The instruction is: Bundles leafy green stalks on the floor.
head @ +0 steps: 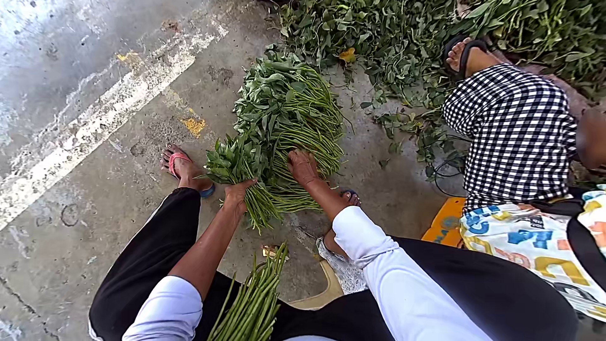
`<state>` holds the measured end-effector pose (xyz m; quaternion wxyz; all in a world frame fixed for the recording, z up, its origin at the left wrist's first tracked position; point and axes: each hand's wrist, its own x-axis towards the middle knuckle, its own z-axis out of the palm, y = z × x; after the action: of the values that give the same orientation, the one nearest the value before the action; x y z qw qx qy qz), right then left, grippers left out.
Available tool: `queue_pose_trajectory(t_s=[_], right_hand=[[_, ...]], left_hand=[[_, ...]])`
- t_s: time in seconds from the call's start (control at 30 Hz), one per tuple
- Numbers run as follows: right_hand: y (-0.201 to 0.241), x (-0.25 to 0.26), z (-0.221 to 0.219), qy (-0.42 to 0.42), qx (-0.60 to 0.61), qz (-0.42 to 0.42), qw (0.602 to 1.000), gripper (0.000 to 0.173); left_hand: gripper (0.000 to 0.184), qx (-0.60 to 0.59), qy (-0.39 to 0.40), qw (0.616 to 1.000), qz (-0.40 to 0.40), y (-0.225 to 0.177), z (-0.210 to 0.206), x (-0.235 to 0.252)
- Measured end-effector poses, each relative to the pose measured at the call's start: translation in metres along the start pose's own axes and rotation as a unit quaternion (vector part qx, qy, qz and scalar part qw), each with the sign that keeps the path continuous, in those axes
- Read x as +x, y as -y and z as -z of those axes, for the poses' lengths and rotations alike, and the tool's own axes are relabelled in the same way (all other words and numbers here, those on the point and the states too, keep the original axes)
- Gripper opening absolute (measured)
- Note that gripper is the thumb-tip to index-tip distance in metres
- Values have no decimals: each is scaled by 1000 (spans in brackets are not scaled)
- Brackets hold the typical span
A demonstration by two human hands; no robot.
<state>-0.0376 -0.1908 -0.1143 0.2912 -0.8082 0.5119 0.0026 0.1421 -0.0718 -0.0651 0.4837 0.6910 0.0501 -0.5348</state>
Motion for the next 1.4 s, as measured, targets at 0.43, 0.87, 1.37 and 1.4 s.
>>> queue_pose_trajectory(t_s=[0.43, 0.87, 1.37, 1.4], right_hand=[[35, -88, -26, -70, 322, 99, 939, 21], [89, -135, 57, -86, 185, 179, 962, 80], [85, -165, 98, -390, 40, 204, 897, 113], [79, -165, 103, -392, 38, 208, 895, 110]], left_hand=[[73, 67, 48, 997, 12, -10, -13, -29], [55, -76, 65, 983, -155, -61, -26, -114], [24, -287, 211, 908, -220, -50, -64, -229], [23, -284, 212, 911, -211, -47, -64, -234]])
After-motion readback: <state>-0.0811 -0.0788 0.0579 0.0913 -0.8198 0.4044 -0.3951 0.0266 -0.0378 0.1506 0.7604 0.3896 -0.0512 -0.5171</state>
